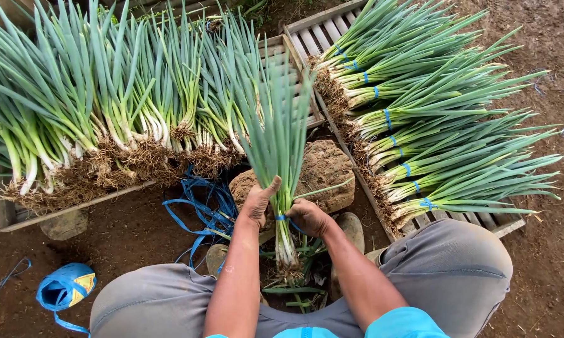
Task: Gathering harvested green onions into bunches and tying them with plastic string for transport.
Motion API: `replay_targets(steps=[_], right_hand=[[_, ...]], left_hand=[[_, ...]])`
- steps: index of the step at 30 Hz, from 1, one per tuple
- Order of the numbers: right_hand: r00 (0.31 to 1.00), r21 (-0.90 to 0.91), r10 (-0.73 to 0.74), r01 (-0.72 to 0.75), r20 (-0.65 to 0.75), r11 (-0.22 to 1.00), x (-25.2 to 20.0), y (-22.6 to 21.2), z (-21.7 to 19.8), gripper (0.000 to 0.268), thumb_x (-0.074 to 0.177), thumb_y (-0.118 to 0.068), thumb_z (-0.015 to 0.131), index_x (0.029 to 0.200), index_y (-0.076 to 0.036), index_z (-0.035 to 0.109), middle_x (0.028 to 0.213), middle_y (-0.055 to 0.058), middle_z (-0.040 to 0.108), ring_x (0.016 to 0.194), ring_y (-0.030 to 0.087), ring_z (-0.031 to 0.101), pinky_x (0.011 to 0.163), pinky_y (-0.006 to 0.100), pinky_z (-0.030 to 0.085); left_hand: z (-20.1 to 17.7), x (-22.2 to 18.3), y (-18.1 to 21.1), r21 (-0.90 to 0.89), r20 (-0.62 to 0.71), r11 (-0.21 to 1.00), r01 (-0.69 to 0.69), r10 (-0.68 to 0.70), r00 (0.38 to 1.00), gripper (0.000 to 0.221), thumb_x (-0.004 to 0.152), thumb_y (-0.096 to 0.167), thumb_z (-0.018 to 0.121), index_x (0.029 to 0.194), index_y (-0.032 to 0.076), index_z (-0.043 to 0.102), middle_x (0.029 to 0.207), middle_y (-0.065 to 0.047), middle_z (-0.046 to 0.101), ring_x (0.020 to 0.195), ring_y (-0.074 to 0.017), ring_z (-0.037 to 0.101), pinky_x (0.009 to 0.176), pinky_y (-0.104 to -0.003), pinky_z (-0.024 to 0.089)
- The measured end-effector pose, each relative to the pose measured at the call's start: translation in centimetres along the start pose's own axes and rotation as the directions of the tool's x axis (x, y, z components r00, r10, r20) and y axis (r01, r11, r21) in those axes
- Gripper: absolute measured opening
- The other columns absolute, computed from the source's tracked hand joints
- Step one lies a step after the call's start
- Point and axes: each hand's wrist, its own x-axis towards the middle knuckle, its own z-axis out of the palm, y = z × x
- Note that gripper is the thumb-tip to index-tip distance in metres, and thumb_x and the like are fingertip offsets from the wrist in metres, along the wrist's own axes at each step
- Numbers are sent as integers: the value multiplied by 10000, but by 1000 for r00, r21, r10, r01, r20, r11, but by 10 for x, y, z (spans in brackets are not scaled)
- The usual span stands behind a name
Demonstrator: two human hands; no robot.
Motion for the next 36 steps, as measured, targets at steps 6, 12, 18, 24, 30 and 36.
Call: replay_targets(steps=[6, 12, 18, 24, 30, 36], right_hand=[[989, -683, -143, 122, 27, 720, -45, -58, 70, 338, 808, -229, 749, 1054, 2, 767, 878, 111, 677, 843, 239, 624, 818, 406, 536], [881, -895, -457, 100, -123, 434, -37, -78, 83, 371, 930, -322, 716, 1295, -267, 680, 907, 51, 783, 868, 187, 761, 773, 342, 589], [617, -883, -786, 390, 41, 260, -44, -80, 100, 476, 899, -80, 755, 1355, -53, 621, 804, 118, 719, 568, 201, 686, 566, 332, 554], [502, -872, -840, 484, 208, 73, -42, -78, 109, 365, 945, -189, 741, 1280, -66, 669, 1098, 201, 720, 894, 357, 733, 725, 423, 631], [397, -840, -831, 524, 389, -143, -44, -77, 117, 324, 844, -248, 842, 1107, -139, 689, 1287, 130, 592, 1128, 390, 661, 869, 436, 608], [339, -839, -860, 517, 381, -168, -51, -83, 128, 118, 908, -182, 776, 903, -116, 679, 1186, 108, 645, 1070, 353, 695, 876, 431, 591]], left_hand=[[-43, 77, -76, -242, -94, 962, -127, 107, 990, 673, 901, 470, 838, 1355, 24, 618, 1253, -163, 644, 1161, -270, 606, 1062, -459, 476], [-17, 34, -31, -198, -137, 961, -193, 168, 976, 780, 841, 600, 804, 1260, -37, 641, 1065, -188, 706, 997, -279, 666, 934, -480, 558], [-18, 52, -55, -538, 7, 838, -84, 104, 995, 864, 843, 656, 736, 1436, 57, 545, 1193, -287, 703, 1045, -427, 720, 935, -580, 592], [-4, 39, -45, -626, 101, 773, -109, 219, 970, 673, 909, 604, 646, 1441, 203, 556, 1275, -208, 688, 1096, -406, 705, 980, -574, 584], [-6, 48, -53, -577, 33, 799, -166, 225, 974, 623, 917, 576, 663, 1412, 207, 582, 1197, -204, 723, 1004, -345, 743, 901, -485, 637], [-1, 40, -48, -584, 12, 786, -202, 257, 966, 584, 917, 487, 707, 1379, 150, 591, 1160, -177, 728, 942, -318, 745, 921, -486, 632]])
